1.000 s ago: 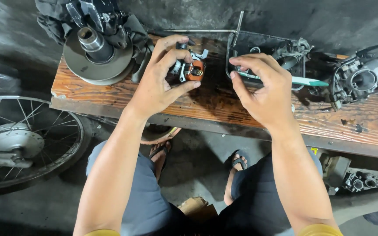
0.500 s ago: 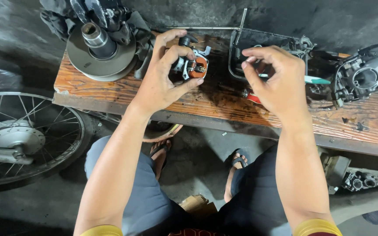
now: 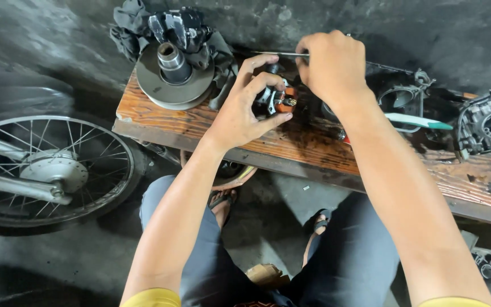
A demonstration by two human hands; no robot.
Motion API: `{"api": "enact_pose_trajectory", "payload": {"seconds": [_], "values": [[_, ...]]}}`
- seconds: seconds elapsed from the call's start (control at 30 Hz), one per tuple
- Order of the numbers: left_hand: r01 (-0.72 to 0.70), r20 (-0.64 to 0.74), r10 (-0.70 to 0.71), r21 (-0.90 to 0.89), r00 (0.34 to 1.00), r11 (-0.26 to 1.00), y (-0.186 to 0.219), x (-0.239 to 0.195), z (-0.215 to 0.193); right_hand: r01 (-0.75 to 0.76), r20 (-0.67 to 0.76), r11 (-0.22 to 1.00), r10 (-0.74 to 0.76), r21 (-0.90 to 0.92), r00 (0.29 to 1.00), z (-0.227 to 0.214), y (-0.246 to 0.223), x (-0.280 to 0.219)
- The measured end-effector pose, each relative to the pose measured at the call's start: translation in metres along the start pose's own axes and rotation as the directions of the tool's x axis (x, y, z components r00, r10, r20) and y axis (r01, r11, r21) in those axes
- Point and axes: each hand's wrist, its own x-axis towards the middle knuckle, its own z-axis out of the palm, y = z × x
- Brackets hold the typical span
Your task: Assembling the internal float and needle valve components of a motorcycle carburetor on a workbench.
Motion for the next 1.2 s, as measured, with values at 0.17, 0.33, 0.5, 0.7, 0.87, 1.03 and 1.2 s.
{"api": "enact_pose_trajectory", "payload": {"seconds": [0.17,0.33,0.5,0.7,0.87,1.03,1.2], "values": [[-0.027,-0.012,0.027,0.026,1.000,0.999,0.000,0.000,0.000,0.026,0.021,0.994,-0.024,-0.104,0.999,0.013,0.003,0.013],[-0.057,-0.024,0.058,0.031,0.998,0.998,0.003,-0.001,-0.001,0.166,-0.020,0.966,-0.174,-0.199,0.985,0.008,0.005,0.008],[-0.088,-0.080,0.093,0.066,0.992,0.994,0.010,-0.003,-0.002,0.111,-0.227,0.963,-0.168,-0.244,0.959,-0.008,-0.002,0.001],[-0.111,-0.120,0.118,0.064,0.986,0.992,0.016,-0.004,-0.002,0.089,-0.479,0.979,0.010,0.184,0.878,-0.038,0.003,-0.010],[-0.102,-0.121,0.112,0.080,0.986,0.992,0.012,-0.007,0.000,0.161,-0.500,0.767,0.230,0.622,0.835,-0.073,-0.002,-0.036],[-0.134,-0.105,0.140,0.067,0.985,0.989,0.006,-0.007,0.001,0.253,-0.362,0.300,0.401,0.920,0.842,-0.101,-0.014,-0.078],[-0.032,-0.087,0.038,0.063,0.995,0.997,0.000,-0.009,0.003,0.095,-0.114,0.067,0.388,0.993,0.915,-0.094,-0.010,-0.110]]}}
